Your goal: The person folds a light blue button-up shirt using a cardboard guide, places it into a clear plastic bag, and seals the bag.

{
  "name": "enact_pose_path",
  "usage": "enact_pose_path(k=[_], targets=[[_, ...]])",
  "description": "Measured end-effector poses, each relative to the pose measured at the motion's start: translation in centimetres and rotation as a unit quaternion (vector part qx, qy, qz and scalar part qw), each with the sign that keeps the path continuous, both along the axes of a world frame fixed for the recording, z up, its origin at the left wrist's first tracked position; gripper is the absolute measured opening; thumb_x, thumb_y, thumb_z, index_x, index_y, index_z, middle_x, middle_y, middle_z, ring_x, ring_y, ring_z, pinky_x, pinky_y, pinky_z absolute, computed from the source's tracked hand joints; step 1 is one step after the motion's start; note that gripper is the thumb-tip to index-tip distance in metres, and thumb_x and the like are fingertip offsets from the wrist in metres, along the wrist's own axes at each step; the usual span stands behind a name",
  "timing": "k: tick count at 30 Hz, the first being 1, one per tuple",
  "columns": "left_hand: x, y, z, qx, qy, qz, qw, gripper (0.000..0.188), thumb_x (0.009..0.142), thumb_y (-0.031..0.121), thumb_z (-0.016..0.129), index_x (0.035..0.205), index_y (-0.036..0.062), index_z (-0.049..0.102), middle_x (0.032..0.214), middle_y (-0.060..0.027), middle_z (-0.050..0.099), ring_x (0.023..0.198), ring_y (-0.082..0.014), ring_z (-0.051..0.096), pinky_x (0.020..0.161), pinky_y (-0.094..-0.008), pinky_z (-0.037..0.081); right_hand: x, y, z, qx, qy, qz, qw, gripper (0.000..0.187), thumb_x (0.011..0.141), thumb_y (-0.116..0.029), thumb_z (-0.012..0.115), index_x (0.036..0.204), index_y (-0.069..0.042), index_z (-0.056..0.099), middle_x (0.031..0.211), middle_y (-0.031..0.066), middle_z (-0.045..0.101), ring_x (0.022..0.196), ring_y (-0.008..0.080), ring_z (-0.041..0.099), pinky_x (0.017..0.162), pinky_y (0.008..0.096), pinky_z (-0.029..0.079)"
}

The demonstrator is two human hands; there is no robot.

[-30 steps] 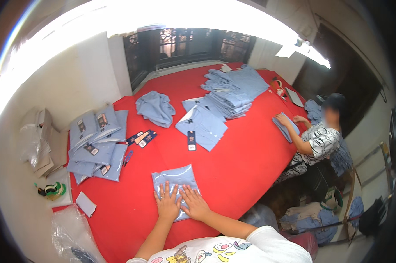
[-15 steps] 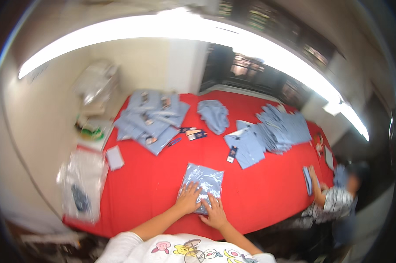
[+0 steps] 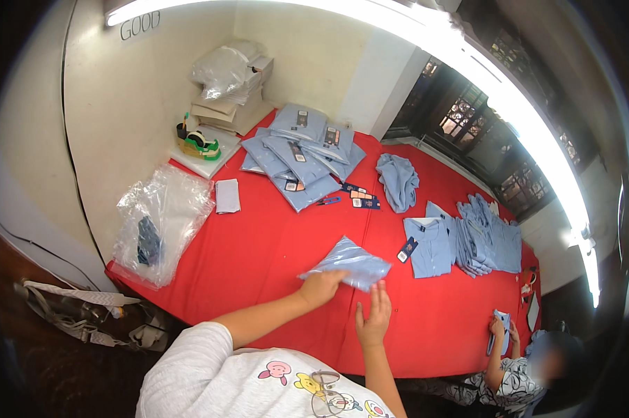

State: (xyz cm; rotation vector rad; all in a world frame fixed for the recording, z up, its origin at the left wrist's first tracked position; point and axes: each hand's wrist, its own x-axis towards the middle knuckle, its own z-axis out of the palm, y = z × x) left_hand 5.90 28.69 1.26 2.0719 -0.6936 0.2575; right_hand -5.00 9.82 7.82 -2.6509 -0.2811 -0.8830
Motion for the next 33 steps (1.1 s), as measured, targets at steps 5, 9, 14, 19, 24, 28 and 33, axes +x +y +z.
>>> enact_pose_path(k=[5,9,14,19,24,28,33], targets=[[14.1,1.5,11.3,-0.197,0.116,0.122,0.966,0.029,0.105,0.023,0.066,0.126,0.0034,0.069,0.100,-0.0246,0.076,0.093,-0.0397,0.075,0.081,-0.0513,0.057,-3.5,-1.4,-6.7,0.139,0.144,-0.102,0.974,0.076,0.099,-0.014,0.071,0.167,-0.004,0.039,0.173,0.0277,0.034,0.157,0.0463,0.037,0.126,0.0553,0.034],[28.5,4.2,14.2,-0.425,0.109,0.130,0.889,0.037,0.104,0.027,0.071,0.128,-0.0019,0.066,0.106,-0.0243,0.076,0.097,-0.0317,0.075,0.088,-0.0455,0.057,-8.1,-1.9,-13.6,-0.034,0.249,-0.064,0.966,0.066,0.103,-0.023,0.061,0.164,-0.003,0.044,0.173,0.0270,0.035,0.161,0.0453,0.032,0.130,0.0592,0.026],[35.4,10.0,13.4,-0.481,0.116,0.237,0.836,0.050,0.104,0.027,0.073,0.140,-0.0038,0.060,0.137,-0.0303,0.066,0.124,-0.0391,0.068,0.107,-0.0447,0.053,-7.9,-0.7,-13.1,0.005,0.274,-0.054,0.960,0.065,0.101,-0.021,0.059,0.162,-0.004,0.047,0.174,0.0253,0.034,0.162,0.0435,0.030,0.132,0.0580,0.021],[27.1,16.6,3.3,-0.193,0.024,0.398,0.896,0.063,0.098,0.030,0.078,0.149,-0.0013,0.056,0.157,-0.0311,0.052,0.149,-0.0444,0.047,0.125,-0.0499,0.036,-8.3,-0.6,-12.9,-0.014,0.288,-0.077,0.954,0.065,0.101,-0.019,0.057,0.163,-0.003,0.045,0.175,0.0243,0.033,0.163,0.0432,0.029,0.131,0.0594,0.021],[15.2,30.1,-1.0,0.082,-0.010,0.562,0.823,0.081,0.088,0.033,0.088,0.156,0.0057,0.053,0.171,-0.0269,0.035,0.159,-0.0464,0.034,0.131,-0.0634,0.023,-8.2,-0.9,-12.8,-0.024,0.274,-0.082,0.958,0.064,0.101,-0.018,0.056,0.163,-0.003,0.045,0.175,0.0238,0.033,0.163,0.0437,0.029,0.130,0.0606,0.022],[7.4,34.4,-1.4,0.184,0.107,0.512,0.832,0.078,0.085,0.030,0.089,0.154,0.0097,0.057,0.171,-0.0239,0.036,0.157,-0.0462,0.035,0.129,-0.0639,0.026,-7.3,-1.1,-12.8,-0.027,0.255,-0.072,0.964,0.063,0.101,-0.017,0.056,0.162,-0.003,0.045,0.175,0.0235,0.034,0.162,0.0433,0.030,0.130,0.0605,0.023],[5.8,39.9,-2.4,0.021,0.285,0.488,0.825,0.026,0.089,0.019,0.076,0.109,0.0029,0.078,0.135,-0.0281,0.071,0.121,-0.0454,0.069,0.101,-0.0460,0.056,-4.6,-1.0,-12.0,-0.023,0.243,-0.074,0.967,0.063,0.102,-0.016,0.058,0.162,-0.003,0.046,0.174,0.0233,0.035,0.162,0.0418,0.031,0.130,0.0592,0.024]])
